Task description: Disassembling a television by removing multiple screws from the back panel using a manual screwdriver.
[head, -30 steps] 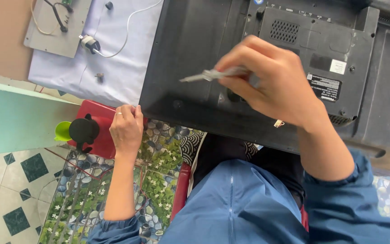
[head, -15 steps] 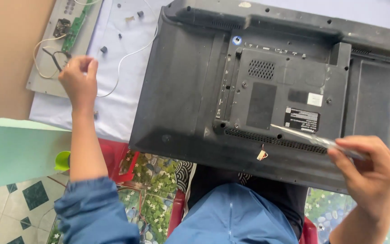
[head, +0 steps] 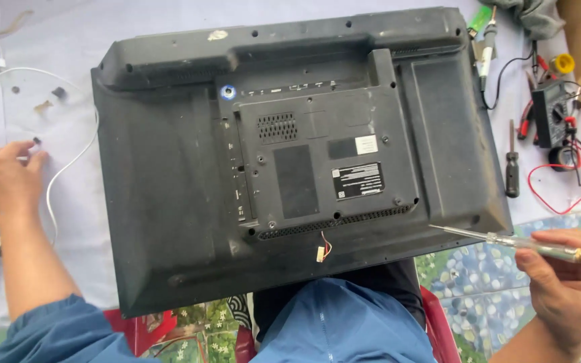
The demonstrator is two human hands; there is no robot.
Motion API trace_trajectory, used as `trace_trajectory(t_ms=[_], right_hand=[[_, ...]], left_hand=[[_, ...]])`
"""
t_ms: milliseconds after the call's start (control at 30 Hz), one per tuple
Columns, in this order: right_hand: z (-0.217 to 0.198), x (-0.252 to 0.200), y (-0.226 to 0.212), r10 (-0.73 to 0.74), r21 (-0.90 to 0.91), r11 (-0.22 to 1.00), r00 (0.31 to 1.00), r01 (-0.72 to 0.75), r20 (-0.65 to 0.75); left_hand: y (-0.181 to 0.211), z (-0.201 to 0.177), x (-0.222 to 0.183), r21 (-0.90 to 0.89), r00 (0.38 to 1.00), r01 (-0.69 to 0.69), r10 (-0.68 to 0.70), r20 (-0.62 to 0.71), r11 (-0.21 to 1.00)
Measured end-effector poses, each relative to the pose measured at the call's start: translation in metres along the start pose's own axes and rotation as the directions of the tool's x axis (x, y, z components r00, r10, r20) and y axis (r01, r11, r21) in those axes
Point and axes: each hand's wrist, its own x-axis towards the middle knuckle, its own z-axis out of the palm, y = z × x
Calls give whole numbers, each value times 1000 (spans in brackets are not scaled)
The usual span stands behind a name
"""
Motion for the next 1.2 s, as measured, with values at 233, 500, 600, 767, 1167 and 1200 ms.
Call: trace_trajectory(t_ms=[233,500,600,767,1167,1200], right_hand=[[7,51,19,-18,239,971,998,4,56],[99,113,-55,-157,295,954,938,62,309],[131,136,-92,-218,250,961,879,118,424],[210,165,-138,-252,291,951,801,101,544],[325,210,-181,-304,90,941,694,327,653],[316,215,-180,-313,-40,902,716,430,624]], left_hand=[[97,-127,-2,-128,949,-130,86,-303,983],[201,-119,15,-474,990,126,-82,112,871],[215,-102,29,-556,958,250,-119,261,793],[245,-76,26,-505,954,280,-177,243,816],[248,-122,64,-495,982,154,-79,169,855],[253,-127,78,-498,995,51,-1,101,866]])
